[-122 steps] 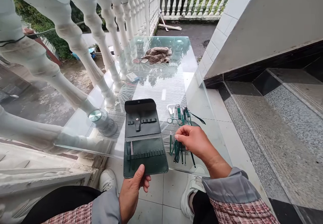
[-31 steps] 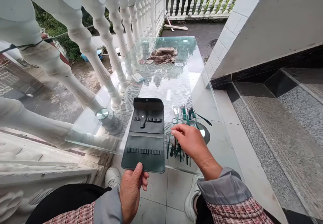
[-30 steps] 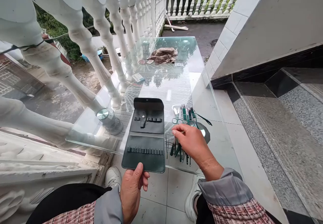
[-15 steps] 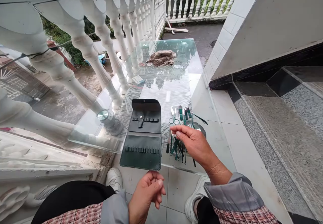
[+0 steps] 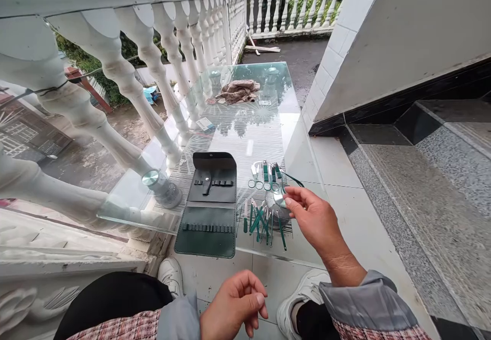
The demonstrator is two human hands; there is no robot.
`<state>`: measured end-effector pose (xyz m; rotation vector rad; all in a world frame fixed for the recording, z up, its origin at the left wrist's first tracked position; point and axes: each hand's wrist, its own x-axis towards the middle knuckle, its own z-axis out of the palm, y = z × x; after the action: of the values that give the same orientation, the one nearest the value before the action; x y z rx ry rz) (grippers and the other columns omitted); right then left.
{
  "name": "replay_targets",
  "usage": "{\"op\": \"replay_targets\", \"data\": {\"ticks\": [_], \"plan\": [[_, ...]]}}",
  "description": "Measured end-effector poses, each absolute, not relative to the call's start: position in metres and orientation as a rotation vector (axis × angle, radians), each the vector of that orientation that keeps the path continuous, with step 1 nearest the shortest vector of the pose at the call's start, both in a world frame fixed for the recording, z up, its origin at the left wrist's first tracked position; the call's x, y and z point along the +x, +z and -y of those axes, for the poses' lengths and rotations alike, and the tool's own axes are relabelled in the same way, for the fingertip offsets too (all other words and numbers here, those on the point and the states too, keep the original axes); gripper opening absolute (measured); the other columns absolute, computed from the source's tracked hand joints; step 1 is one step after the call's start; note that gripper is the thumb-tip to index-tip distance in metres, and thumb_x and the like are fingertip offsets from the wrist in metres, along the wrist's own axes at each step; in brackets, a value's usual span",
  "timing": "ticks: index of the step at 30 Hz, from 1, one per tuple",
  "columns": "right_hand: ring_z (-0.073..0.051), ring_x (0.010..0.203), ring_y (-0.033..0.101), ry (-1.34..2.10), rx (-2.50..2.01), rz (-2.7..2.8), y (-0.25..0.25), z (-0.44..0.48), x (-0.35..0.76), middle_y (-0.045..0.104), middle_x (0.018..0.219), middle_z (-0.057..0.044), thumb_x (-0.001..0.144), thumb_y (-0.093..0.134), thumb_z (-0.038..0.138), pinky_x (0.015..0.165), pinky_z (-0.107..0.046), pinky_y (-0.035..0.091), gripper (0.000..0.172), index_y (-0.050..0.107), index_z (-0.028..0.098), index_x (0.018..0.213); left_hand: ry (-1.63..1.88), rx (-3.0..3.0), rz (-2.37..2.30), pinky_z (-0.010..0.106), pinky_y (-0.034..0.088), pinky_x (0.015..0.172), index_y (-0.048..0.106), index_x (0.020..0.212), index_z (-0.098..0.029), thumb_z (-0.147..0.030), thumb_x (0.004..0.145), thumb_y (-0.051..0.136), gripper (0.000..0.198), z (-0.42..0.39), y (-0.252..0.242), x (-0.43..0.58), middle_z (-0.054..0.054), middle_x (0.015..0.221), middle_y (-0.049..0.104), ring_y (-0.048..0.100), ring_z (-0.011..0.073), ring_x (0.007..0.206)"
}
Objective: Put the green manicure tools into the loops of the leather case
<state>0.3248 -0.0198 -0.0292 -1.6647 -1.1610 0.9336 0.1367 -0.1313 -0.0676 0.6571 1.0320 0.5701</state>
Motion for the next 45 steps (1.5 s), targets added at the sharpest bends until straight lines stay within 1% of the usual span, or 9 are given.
{"op": "replay_targets", "data": {"ticks": [6, 10, 13, 16, 22, 27, 35, 39, 45], "plan": [[-0.019, 0.072, 0.061, 0.902, -1.792, 1.303, -0.036, 0.03, 0.332, 0.068, 0.082, -0.005, 0.07, 0.059, 0.046, 0.064, -0.034, 0.052, 0.037, 0.067, 0.021, 0.096, 0.421, 0.71, -0.99, 0.018, 0.03, 0.035, 0.053, 0.07, -0.016, -0.029, 0.056, 0.056, 0.019, 0.139, -0.073, 0.145, -0.002, 0.056, 0.058, 0.042, 0.0063, 0.039], [-0.02, 0.073, 0.062, 0.903, -1.829, 1.389, -0.038, 0.03, 0.328, 0.068, 0.081, -0.004, 0.07, 0.058, 0.047, 0.068, -0.035, 0.051, 0.037, 0.068, 0.023, 0.096, 0.352, 0.715, -0.986, 0.019, 0.029, 0.039, 0.054, 0.068, -0.016, -0.032, 0.054, 0.06, 0.022, 0.139, -0.069, 0.142, -0.002, 0.056, 0.057, 0.042, 0.0059, 0.041], [-0.02, 0.072, 0.063, 0.887, -1.849, 1.445, -0.037, 0.03, 0.321, 0.069, 0.08, -0.004, 0.07, 0.057, 0.048, 0.067, -0.034, 0.05, 0.038, 0.068, 0.023, 0.096, 0.335, 0.719, -0.986, 0.019, 0.029, 0.041, 0.054, 0.068, -0.015, -0.034, 0.055, 0.064, 0.025, 0.139, -0.068, 0.137, -0.002, 0.057, 0.057, 0.043, 0.0057, 0.042], [-0.02, 0.07, 0.064, 0.828, -1.871, 1.506, -0.031, 0.03, 0.312, 0.07, 0.079, -0.004, 0.07, 0.056, 0.049, 0.066, -0.033, 0.049, 0.037, 0.068, 0.023, 0.094, 0.336, 0.723, -0.987, 0.018, 0.03, 0.04, 0.055, 0.069, -0.016, -0.033, 0.058, 0.066, 0.024, 0.14, -0.073, 0.132, -0.003, 0.057, 0.058, 0.042, 0.0054, 0.041], [-0.02, 0.071, 0.065, 0.755, -1.882, 1.585, -0.019, 0.034, 0.301, 0.07, 0.076, -0.002, 0.069, 0.055, 0.046, 0.066, -0.031, 0.048, 0.029, 0.068, 0.025, 0.086, 0.308, 0.749, -0.989, 0.02, 0.033, 0.041, 0.053, 0.071, -0.016, -0.036, 0.058, 0.064, 0.027, 0.141, -0.077, 0.124, -0.003, 0.059, 0.057, 0.043, 0.0058, 0.042], [-0.019, 0.071, 0.064, 0.697, -1.932, 1.656, -0.022, 0.035, 0.303, 0.07, 0.075, 0.0, 0.071, 0.053, 0.044, 0.066, -0.03, 0.045, 0.025, 0.066, 0.026, 0.083, 0.327, 0.751, -0.984, 0.02, 0.033, 0.041, 0.053, 0.072, -0.015, -0.038, 0.056, 0.063, 0.029, 0.141, -0.076, 0.121, -0.002, 0.06, 0.058, 0.044, 0.0062, 0.042], [-0.017, 0.06, 0.056, 0.365, -2.038, 1.82, -0.028, 0.027, 0.314, 0.067, 0.069, 0.001, 0.076, 0.047, 0.034, 0.054, -0.028, 0.036, 0.016, 0.06, 0.026, 0.075, 0.327, 0.743, -1.012, 0.021, 0.034, 0.038, 0.051, 0.07, -0.017, -0.041, 0.054, 0.061, 0.031, 0.132, -0.087, 0.117, -0.002, 0.058, 0.058, 0.042, 0.0064, 0.04], [-0.017, 0.058, 0.054, 0.303, -2.045, 1.893, -0.031, 0.024, 0.315, 0.065, 0.067, 0.001, 0.078, 0.046, 0.031, 0.053, -0.027, 0.032, 0.014, 0.058, 0.025, 0.071, 0.321, 0.727, -1.016, 0.021, 0.033, 0.038, 0.051, 0.069, -0.017, -0.04, 0.055, 0.061, 0.03, 0.125, -0.092, 0.114, -0.001, 0.057, 0.058, 0.042, 0.0065, 0.04], [-0.016, 0.066, 0.054, 0.354, -1.897, 1.884, -0.032, 0.018, 0.3, 0.062, 0.074, 0.0, 0.081, 0.046, 0.029, 0.058, -0.027, 0.035, 0.014, 0.056, 0.023, 0.073, 0.323, 0.702, -1.026, 0.02, 0.033, 0.038, 0.05, 0.07, -0.017, -0.039, 0.056, 0.06, 0.028, 0.115, -0.1, 0.111, -0.003, 0.058, 0.059, 0.041, 0.006, 0.04]]}}
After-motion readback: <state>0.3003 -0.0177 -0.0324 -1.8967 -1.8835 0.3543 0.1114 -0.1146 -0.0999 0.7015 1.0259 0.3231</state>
